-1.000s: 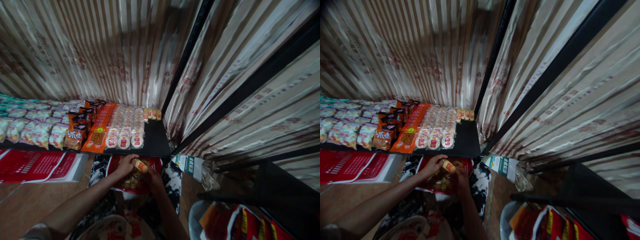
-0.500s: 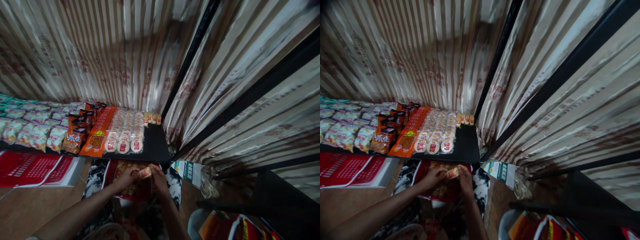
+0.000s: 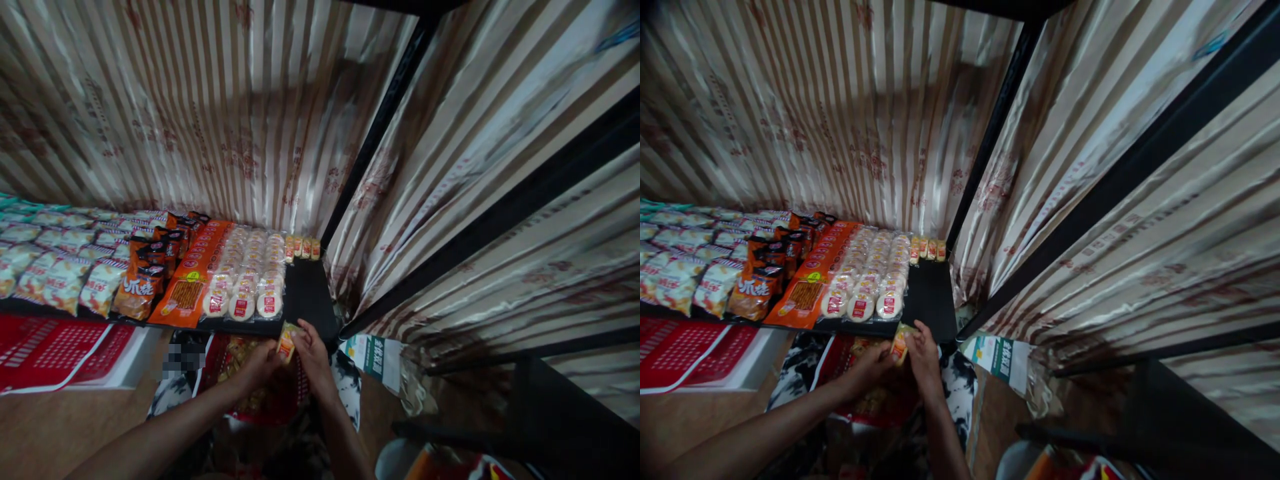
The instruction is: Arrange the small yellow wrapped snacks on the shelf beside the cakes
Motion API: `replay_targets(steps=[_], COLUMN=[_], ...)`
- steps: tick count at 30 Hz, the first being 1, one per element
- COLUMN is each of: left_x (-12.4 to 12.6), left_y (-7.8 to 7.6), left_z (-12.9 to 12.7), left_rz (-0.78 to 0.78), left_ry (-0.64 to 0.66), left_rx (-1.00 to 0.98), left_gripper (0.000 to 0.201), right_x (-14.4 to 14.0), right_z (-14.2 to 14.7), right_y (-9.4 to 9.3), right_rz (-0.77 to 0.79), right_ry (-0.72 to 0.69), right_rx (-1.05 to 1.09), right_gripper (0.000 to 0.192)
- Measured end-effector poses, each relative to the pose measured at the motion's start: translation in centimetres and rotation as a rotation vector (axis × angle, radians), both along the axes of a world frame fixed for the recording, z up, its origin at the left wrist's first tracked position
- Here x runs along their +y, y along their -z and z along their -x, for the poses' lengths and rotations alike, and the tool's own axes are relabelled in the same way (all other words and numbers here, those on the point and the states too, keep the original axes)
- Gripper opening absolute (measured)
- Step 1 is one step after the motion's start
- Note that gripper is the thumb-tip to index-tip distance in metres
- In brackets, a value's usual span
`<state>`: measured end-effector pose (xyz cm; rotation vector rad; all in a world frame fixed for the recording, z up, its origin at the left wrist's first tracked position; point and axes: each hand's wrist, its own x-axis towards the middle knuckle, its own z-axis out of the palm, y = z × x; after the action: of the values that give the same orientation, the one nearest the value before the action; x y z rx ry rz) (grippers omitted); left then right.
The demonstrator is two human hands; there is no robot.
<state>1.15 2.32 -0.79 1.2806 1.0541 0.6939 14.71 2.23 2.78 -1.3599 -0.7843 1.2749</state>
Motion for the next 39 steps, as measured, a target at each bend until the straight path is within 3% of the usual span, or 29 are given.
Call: replay_targets(steps=[5,12,16,20,24,33,39], left_x=[1.3,2.6,3.2,4.3,5.4,7.9,10.2], left_y=[-0.3,-0.9,-1.9,-3.2,-4.1,-4.5,-4.5], left_z=[-1.0,-2.0,-2.5,-3.2,-4.3,-6.6,-8.2], left_rz=[-0.002,0.043,-0.016,-0.186,-0.181,-0.249,-0.219], left_ry=[-0.085,-0.042,-0.020,-0.113,-0.134,-0.146,-0.190], left_rx=[-0.021,-0.019,0.066,0.259,0.409,0.321,0.399], left_gripper=[0.027,0.034,0.035,0.029,0.025,0.040,0.039], right_x=[-0.3,-0.2,0.7,2.0,3.4,7.0,10.4], right_z=[0.2,0.0,-0.4,-1.0,-1.9,-3.8,-4.8], right_y=[0.5,0.2,-0.1,0.3,1.5,2.3,3.4], right_rz=[-0.029,-0.075,-0.071,-0.093,-0.113,-0.108,-0.112], right_ry=[0.053,0.052,0.077,0.101,0.155,0.256,0.243], right_rx=[-0.073,-0.184,-0.158,-0.163,-0.269,-0.377,-0.481], right_gripper=[0.045,0.028,0.029,0.034,0.037,0.042,0.048])
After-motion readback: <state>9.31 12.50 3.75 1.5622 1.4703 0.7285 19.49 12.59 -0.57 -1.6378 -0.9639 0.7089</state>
